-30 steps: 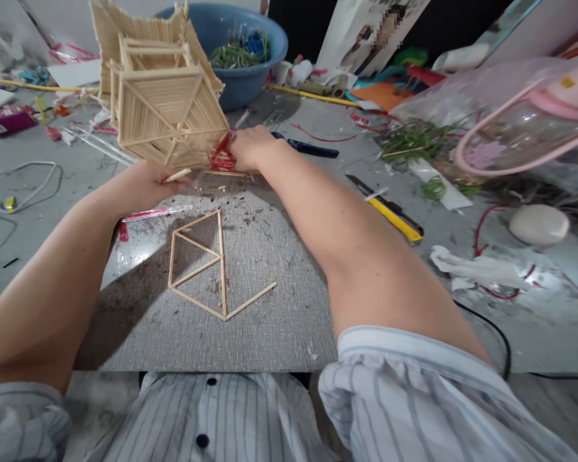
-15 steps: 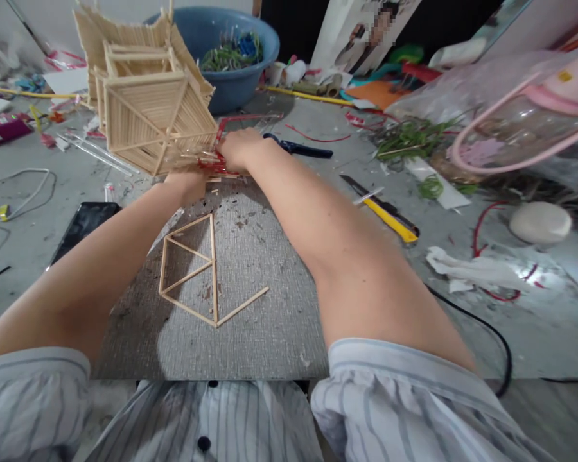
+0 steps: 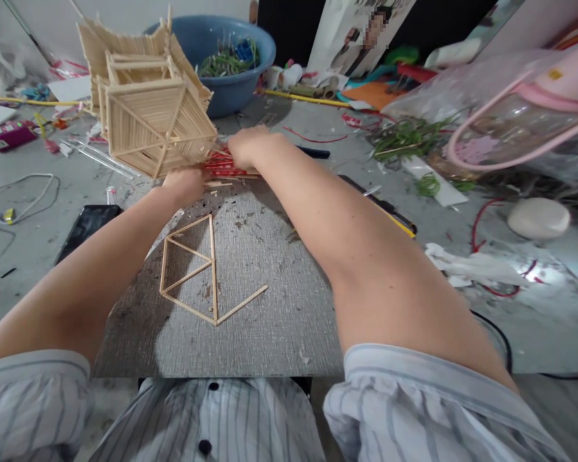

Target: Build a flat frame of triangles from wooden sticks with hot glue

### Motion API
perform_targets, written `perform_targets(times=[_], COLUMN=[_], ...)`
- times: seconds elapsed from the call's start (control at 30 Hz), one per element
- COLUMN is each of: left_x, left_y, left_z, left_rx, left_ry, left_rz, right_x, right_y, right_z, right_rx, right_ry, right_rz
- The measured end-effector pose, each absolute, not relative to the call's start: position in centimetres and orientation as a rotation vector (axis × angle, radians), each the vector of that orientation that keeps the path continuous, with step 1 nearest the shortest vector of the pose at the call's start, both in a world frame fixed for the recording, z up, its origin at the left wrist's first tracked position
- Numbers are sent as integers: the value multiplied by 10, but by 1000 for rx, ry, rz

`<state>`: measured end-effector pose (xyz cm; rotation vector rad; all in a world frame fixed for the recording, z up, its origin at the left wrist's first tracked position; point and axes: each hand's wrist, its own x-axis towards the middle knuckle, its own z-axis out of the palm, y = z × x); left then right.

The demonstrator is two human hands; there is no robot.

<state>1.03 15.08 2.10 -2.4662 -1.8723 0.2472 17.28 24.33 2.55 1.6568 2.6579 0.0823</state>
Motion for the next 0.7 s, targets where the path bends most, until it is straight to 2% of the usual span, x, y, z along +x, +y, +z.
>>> perform_targets(times=[0.23,0.7], left_x=[4,19], left_y=[156,157], left_z=[17,30], left_rx=[-2457,-2445], left_ry=[-1815,-1747], left_rz=[321,442], right_x=[172,164], right_y=[225,211], right_z=[46,46], right_rx=[1676,1665], right_ry=[2479,2485], right_rz=[10,-110])
